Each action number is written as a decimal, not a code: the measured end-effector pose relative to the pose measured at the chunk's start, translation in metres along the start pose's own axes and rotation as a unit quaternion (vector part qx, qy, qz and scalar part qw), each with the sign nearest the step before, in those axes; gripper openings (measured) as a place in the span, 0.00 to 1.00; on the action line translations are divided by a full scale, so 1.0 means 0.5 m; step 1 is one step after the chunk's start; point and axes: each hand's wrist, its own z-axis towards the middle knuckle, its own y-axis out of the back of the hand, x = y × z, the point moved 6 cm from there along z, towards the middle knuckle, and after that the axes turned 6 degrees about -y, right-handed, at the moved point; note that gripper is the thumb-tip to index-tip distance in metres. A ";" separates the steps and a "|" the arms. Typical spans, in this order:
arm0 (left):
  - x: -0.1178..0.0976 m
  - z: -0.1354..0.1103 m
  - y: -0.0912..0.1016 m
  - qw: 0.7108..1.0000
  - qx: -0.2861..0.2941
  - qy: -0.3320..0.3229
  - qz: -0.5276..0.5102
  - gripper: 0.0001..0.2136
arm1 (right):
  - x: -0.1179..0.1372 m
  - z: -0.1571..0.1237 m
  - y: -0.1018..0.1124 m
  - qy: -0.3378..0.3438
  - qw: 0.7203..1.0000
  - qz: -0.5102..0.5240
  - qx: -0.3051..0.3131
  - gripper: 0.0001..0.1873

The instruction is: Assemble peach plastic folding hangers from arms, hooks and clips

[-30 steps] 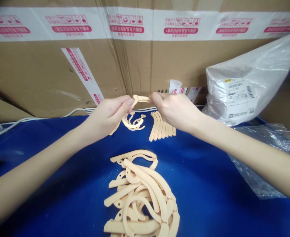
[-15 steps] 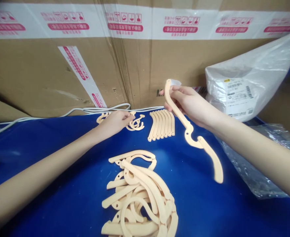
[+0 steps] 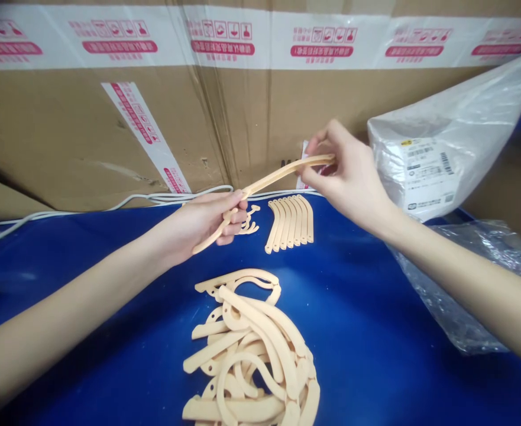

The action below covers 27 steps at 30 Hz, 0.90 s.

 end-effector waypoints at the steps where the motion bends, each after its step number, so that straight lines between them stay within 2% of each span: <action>1: 0.002 -0.001 0.007 1.000 -0.017 0.005 0.014 0.12 | 0.005 -0.005 -0.003 0.042 0.993 -0.112 0.010 0.07; 3: 0.008 -0.002 0.017 0.998 -0.037 0.015 0.050 0.11 | 0.013 -0.017 -0.017 0.119 0.948 -0.294 0.030 0.12; 5: 0.014 -0.001 0.022 0.996 -0.045 0.020 0.074 0.12 | 0.014 -0.029 -0.039 0.171 0.903 -0.388 0.067 0.18; 8: 0.017 -0.002 0.018 0.995 -0.039 0.022 0.091 0.13 | 0.017 -0.049 -0.075 0.228 0.868 -0.417 0.143 0.20; 10: 0.017 -0.005 0.009 0.993 -0.025 0.030 0.108 0.13 | 0.025 -0.063 -0.093 0.263 0.860 -0.401 0.175 0.18; 12: 0.017 -0.008 -0.002 0.990 -0.013 0.035 0.137 0.14 | 0.036 -0.074 -0.105 0.274 0.866 -0.374 0.186 0.16; 15: 0.023 -0.012 -0.012 0.985 -0.034 0.024 0.167 0.13 | 0.047 -0.078 -0.116 0.224 0.901 -0.322 0.184 0.15; 18: 0.012 -0.017 -0.010 0.967 -0.077 -0.061 0.234 0.12 | 0.035 -0.064 -0.125 0.055 0.957 -0.163 0.233 0.12; 20: -0.016 -0.029 -0.001 0.919 -0.106 -0.163 0.342 0.11 | 0.011 -0.051 -0.123 -0.063 0.961 -0.053 0.263 0.14; 22: -0.043 -0.042 0.025 0.874 -0.137 -0.217 0.412 0.12 | -0.018 -0.031 -0.102 -0.108 0.964 -0.028 0.243 0.17; 25: -0.061 -0.047 0.105 0.872 -0.174 -0.157 0.430 0.14 | -0.081 -0.005 -0.048 -0.143 0.975 -0.039 0.167 0.21; 27: -0.073 -0.048 0.167 0.844 -0.202 -0.112 0.484 0.13 | -0.116 -0.001 -0.013 -0.146 0.981 -0.056 0.113 0.20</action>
